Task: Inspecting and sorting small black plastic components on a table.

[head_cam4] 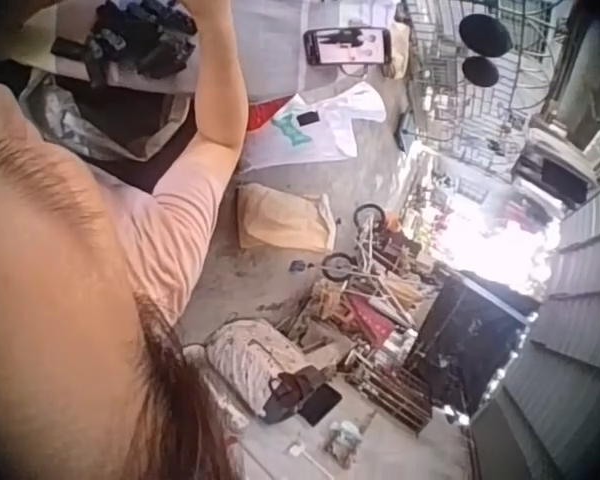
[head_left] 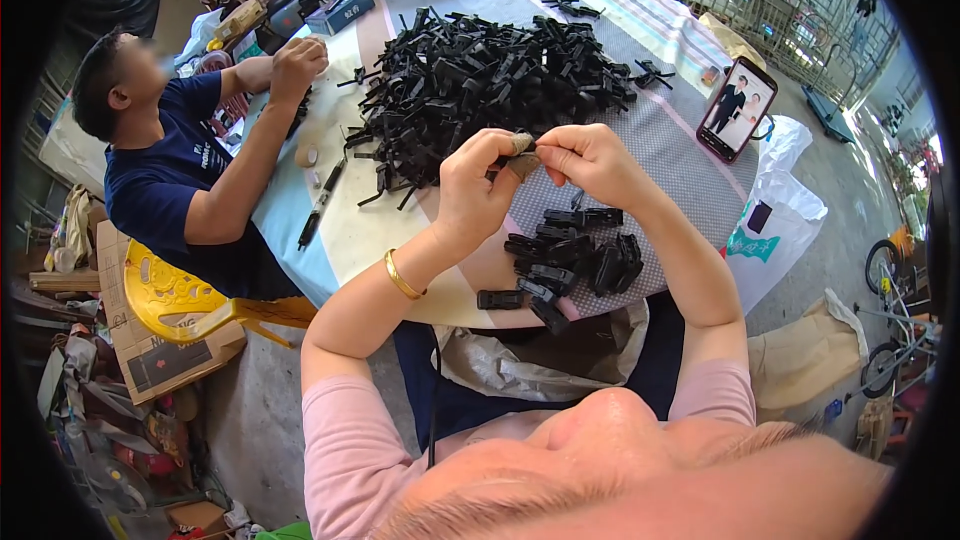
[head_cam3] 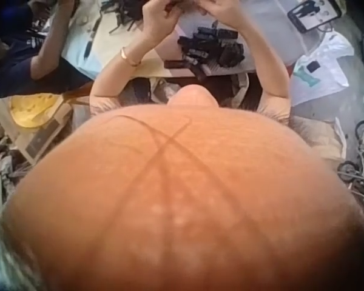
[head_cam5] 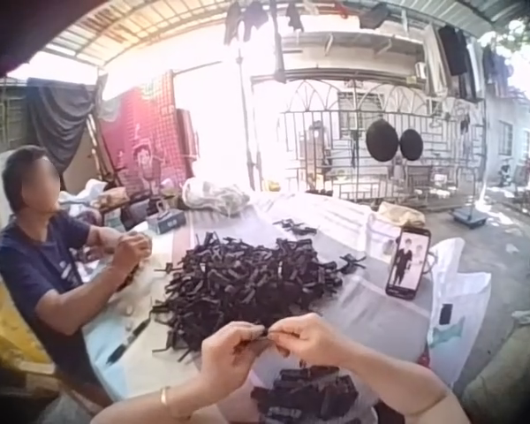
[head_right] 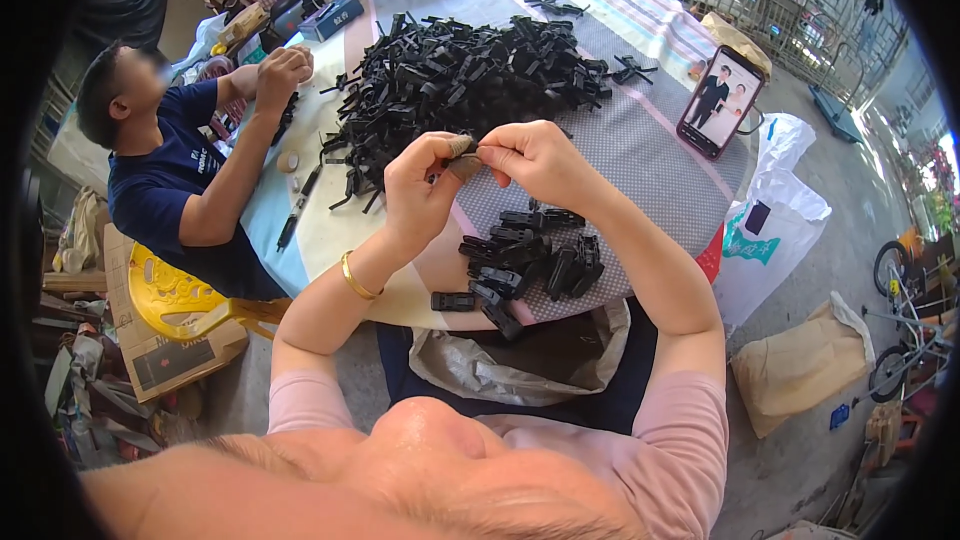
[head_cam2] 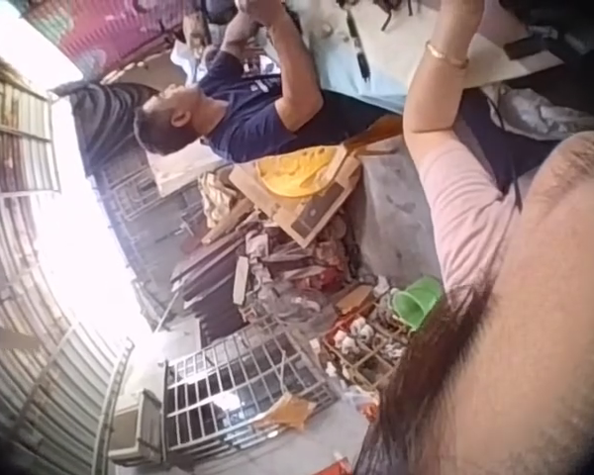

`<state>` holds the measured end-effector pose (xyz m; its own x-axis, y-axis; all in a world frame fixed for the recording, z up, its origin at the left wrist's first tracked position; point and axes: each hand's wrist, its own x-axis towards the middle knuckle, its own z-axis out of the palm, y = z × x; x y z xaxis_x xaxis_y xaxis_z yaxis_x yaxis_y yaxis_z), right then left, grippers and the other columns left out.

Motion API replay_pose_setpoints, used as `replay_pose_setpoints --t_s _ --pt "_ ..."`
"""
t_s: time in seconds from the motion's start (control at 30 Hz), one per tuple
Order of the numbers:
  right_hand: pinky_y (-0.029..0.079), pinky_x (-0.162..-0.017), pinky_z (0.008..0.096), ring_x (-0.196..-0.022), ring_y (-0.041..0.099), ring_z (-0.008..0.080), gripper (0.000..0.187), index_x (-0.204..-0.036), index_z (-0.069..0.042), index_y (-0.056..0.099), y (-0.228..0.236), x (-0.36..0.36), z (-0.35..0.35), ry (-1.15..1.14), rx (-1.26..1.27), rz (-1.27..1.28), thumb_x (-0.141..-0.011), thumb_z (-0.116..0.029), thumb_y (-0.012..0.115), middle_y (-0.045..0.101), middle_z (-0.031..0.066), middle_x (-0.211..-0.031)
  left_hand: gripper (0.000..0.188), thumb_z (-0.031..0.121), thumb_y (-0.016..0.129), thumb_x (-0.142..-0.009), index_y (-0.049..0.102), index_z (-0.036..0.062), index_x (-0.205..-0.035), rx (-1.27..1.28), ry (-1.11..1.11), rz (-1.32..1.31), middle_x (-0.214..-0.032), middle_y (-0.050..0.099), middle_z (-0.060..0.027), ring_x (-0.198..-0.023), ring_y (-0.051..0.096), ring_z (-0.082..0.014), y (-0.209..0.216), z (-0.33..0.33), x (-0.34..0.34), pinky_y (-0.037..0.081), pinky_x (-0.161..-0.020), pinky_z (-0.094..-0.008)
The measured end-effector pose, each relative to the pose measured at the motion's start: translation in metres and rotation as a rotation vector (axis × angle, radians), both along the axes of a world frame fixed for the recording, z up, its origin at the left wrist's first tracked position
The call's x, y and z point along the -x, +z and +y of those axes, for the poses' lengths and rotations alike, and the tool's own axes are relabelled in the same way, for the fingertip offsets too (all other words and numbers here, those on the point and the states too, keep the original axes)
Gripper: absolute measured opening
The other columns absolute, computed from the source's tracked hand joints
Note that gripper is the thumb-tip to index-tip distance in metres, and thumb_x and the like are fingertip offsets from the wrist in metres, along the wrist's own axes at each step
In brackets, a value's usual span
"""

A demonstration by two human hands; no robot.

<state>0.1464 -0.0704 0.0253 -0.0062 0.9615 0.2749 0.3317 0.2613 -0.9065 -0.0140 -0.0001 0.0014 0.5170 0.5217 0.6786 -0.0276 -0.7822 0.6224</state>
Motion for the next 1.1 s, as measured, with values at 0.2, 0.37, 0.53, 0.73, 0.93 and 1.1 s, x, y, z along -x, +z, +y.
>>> replay_pose_setpoints --t_s 0.2,0.37,0.53,0.73,0.93,1.1 --pt "0.041 -0.052 0.0231 -0.053 0.050 0.0090 0.018 -0.082 -0.001 0.063 0.000 -0.031 0.013 -0.230 -0.204 -0.298 -0.077 -0.018 0.062 0.056 0.0048 -0.060 0.030 0.002 0.065 -0.074 0.052 0.0017 -0.101 0.390 -0.074 0.032 -0.085 0.062 -0.0114 -0.071 0.059 -0.0147 -0.004 -0.006 -0.013 0.048 -0.064 -0.0264" --pt "0.049 -0.063 0.0335 -0.069 0.063 0.0257 0.017 -0.083 -0.003 0.065 -0.026 -0.106 0.038 -0.711 -0.139 -0.690 -0.073 -0.016 0.058 0.064 0.0138 -0.075 0.035 0.005 0.065 -0.074 0.053 0.0014 -0.107 0.340 -0.375 0.394 -0.089 0.062 -0.0104 -0.084 0.058 -0.0161 -0.006 -0.013 -0.016 0.046 -0.079 -0.0279" --pt "0.049 -0.070 0.0408 -0.077 0.062 0.0332 0.016 -0.076 -0.003 0.063 -0.043 -0.113 0.052 -0.774 0.153 -1.024 -0.071 -0.015 0.054 0.063 0.0178 -0.080 0.028 0.010 0.060 -0.081 0.056 -0.0017 -0.105 0.369 -0.544 0.587 -0.094 0.062 -0.0076 -0.085 0.056 -0.0119 0.000 -0.014 -0.014 0.045 -0.078 -0.0263" --pt "0.047 -0.058 0.0335 -0.062 0.061 0.0268 0.017 -0.076 0.000 0.065 -0.020 -0.094 0.038 -0.693 -0.181 -0.502 -0.072 -0.016 0.062 0.062 0.0140 -0.068 0.052 0.012 0.056 -0.084 0.031 -0.0001 -0.128 0.763 -0.592 0.125 -0.116 0.051 -0.0135 -0.106 0.051 -0.0195 -0.014 0.004 -0.015 0.041 -0.089 -0.0305" --pt "0.045 -0.052 0.0256 -0.058 0.058 0.0198 0.011 -0.080 -0.001 0.062 -0.006 -0.017 0.016 -0.095 -0.510 -0.378 -0.071 -0.007 0.066 0.060 0.0098 -0.069 0.062 0.005 0.060 -0.080 0.027 0.0011 -0.131 0.875 -0.658 -0.237 -0.121 0.048 -0.0141 -0.109 0.048 -0.0198 0.002 0.017 -0.010 0.042 -0.088 -0.0291" --pt "0.046 -0.050 0.0297 -0.059 0.059 0.0235 0.009 -0.078 -0.003 0.061 -0.008 -0.004 0.010 -0.086 -0.532 -0.384 -0.072 -0.008 0.065 0.059 0.0095 -0.070 0.046 0.001 0.057 -0.080 0.039 -0.0009 -0.123 0.952 -0.736 -0.260 -0.119 0.050 -0.0145 -0.106 0.050 -0.0192 0.010 0.019 -0.007 0.042 -0.089 -0.0295"
